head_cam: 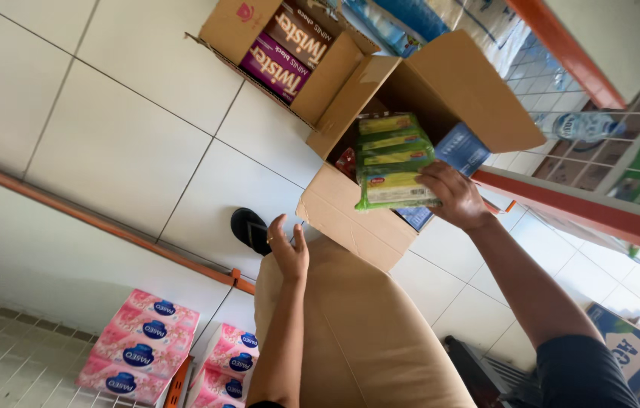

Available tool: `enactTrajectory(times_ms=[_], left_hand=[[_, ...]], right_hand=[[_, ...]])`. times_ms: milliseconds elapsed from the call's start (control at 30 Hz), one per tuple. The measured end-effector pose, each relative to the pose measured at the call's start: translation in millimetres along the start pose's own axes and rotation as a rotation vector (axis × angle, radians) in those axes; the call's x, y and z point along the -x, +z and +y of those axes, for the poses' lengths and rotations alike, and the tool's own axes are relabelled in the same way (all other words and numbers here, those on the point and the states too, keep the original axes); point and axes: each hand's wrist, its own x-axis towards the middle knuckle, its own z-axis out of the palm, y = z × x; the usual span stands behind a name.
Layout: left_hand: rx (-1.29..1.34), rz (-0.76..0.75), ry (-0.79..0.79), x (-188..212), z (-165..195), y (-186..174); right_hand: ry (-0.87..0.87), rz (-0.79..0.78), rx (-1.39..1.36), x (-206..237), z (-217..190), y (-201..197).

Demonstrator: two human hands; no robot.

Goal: The person unpacks snack items from a cardboard box and places them into a red plastic bag. They then walk to a shelf, pick up a yellow snack pack, inspect it, and return it to the box. Finally, they open a purple Twister box, remove several small snack packs, and place them into the cardboard box.

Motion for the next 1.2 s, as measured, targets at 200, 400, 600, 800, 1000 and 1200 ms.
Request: enactTrajectory(times_ms=[200,400,600,800,1000,1200], left_hand=[[0.319,-0.184,-0.303,39.6,39.3,-46.2],[0.753,-0.547,-0.722,58.2,111.8,-79.9],[1.384,-0.608,-0.917,43.7,177.3,-103.6],[1.81,-0.417,-0.572,29.2,168.8,-180.6],[1.971,-0.168,-0.13,17.4,103.8,-294.9],[1.905,0.22,0.061,34.6,63.9,-379.8]], right_hand=[[-0.029,0.098,-0.021,-22.5,-69.4,-94.2],[-0.133,0.154,-0.079,-49.5,-161.4,-174.4],[-0.339,0.175,-0.199,-68.1,-257.9,-243.8],[-0.483,0.219,-0.519,-113.8,-362.7,-297.9],[-0.598,0.184,-0.691,-207.7,-446.1,-302.6],[-0.519,0.065,-0.878,-300.0,-494.4,-273.7]])
